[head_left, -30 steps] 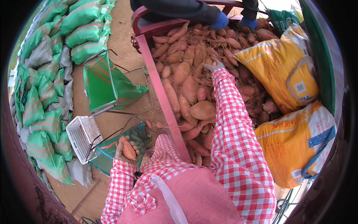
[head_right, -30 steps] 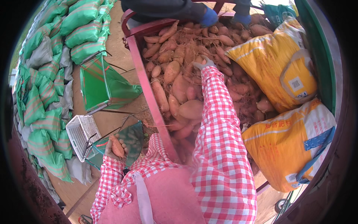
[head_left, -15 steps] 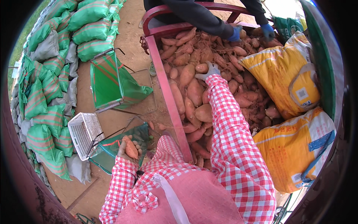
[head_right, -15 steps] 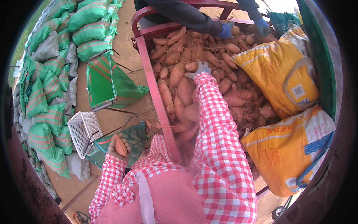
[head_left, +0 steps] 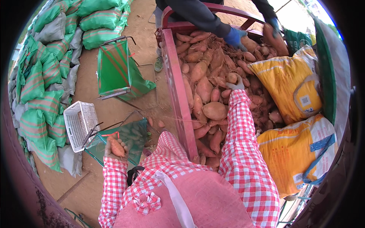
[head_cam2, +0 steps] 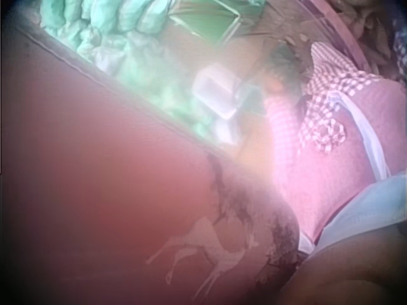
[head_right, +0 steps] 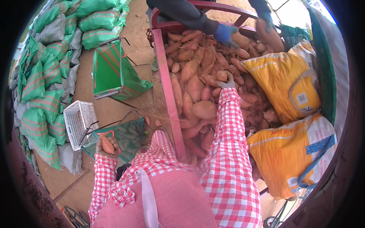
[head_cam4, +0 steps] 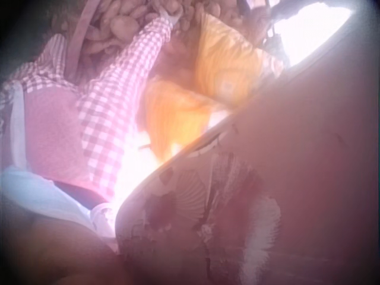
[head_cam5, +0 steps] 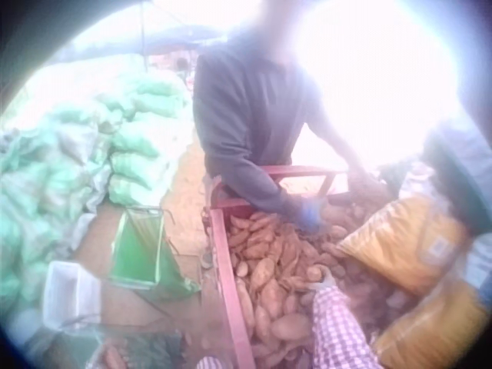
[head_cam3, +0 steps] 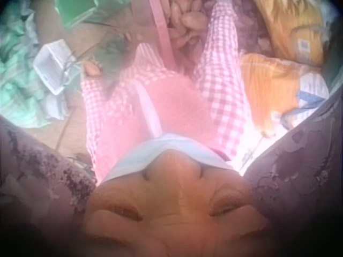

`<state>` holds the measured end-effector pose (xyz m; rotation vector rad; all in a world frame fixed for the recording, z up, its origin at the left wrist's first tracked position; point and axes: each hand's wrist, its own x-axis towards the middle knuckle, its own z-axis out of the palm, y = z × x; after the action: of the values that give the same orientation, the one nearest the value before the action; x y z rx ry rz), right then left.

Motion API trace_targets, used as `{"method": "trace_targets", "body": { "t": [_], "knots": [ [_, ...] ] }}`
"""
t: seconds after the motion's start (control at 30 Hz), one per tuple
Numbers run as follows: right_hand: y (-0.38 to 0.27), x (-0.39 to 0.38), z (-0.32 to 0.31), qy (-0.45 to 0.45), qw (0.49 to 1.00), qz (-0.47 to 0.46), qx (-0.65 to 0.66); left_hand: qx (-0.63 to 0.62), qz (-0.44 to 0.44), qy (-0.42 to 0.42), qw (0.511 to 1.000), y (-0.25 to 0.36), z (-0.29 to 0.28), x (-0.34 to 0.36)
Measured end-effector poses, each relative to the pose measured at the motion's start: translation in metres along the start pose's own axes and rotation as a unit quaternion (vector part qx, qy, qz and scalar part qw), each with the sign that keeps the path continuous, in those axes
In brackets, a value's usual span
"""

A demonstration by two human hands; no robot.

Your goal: The person picks sweet potatoes from a large pile in a cart, removes attached roots and debris by hand, and places them into a green weighing bag. Another person assists by handling the bag and moving filled bags aside.

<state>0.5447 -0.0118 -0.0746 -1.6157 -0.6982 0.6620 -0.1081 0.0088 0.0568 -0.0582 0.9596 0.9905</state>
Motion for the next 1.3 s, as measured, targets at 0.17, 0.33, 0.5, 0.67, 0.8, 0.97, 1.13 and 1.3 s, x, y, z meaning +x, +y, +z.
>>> {"method": "trace_targets", "body": {
  "t": [0.17, 0.33, 0.5, 0.67, 0.8, 0.97, 1.13, 1.3],
  "knots": [
    [-0.066, -0.043, 0.000, 0.021, 0.961, 0.079, 0.264, 0.026, 0.050, 0.059, 0.997, 0.028, -0.070, -0.005],
    [-0.173, -0.117, 0.117, -0.279, 0.950, -0.078, 0.119, 0.018, 0.028, 0.194, 0.981, 0.051, -0.172, 0.003],
    [-0.209, -0.249, 0.276, -0.578, 0.816, -0.008, 0.017, 0.041, 0.075, 0.372, 0.924, 0.050, -0.221, 0.009],
    [-0.203, -0.224, 0.268, -0.361, 0.927, -0.066, 0.079, 0.064, 0.167, 0.457, 0.872, 0.052, -0.210, -0.024],
    [-0.172, -0.101, 0.163, -0.014, 0.961, -0.134, -0.240, 0.067, 0.187, 0.460, 0.865, 0.045, -0.195, -0.038],
    [-0.080, -0.018, 0.036, -0.119, 0.718, 0.008, -0.685, 0.083, 0.098, 0.398, 0.908, 0.033, -0.171, -0.026],
    [-0.024, 0.007, 0.027, -0.097, 0.741, 0.053, -0.663, 0.072, 0.050, 0.231, 0.969, 0.013, -0.133, -0.013],
    [-0.044, -0.004, 0.022, -0.104, 0.827, 0.083, -0.546, 0.123, 0.015, 0.135, 0.983, 0.003, -0.086, 0.001]
  ]
}}
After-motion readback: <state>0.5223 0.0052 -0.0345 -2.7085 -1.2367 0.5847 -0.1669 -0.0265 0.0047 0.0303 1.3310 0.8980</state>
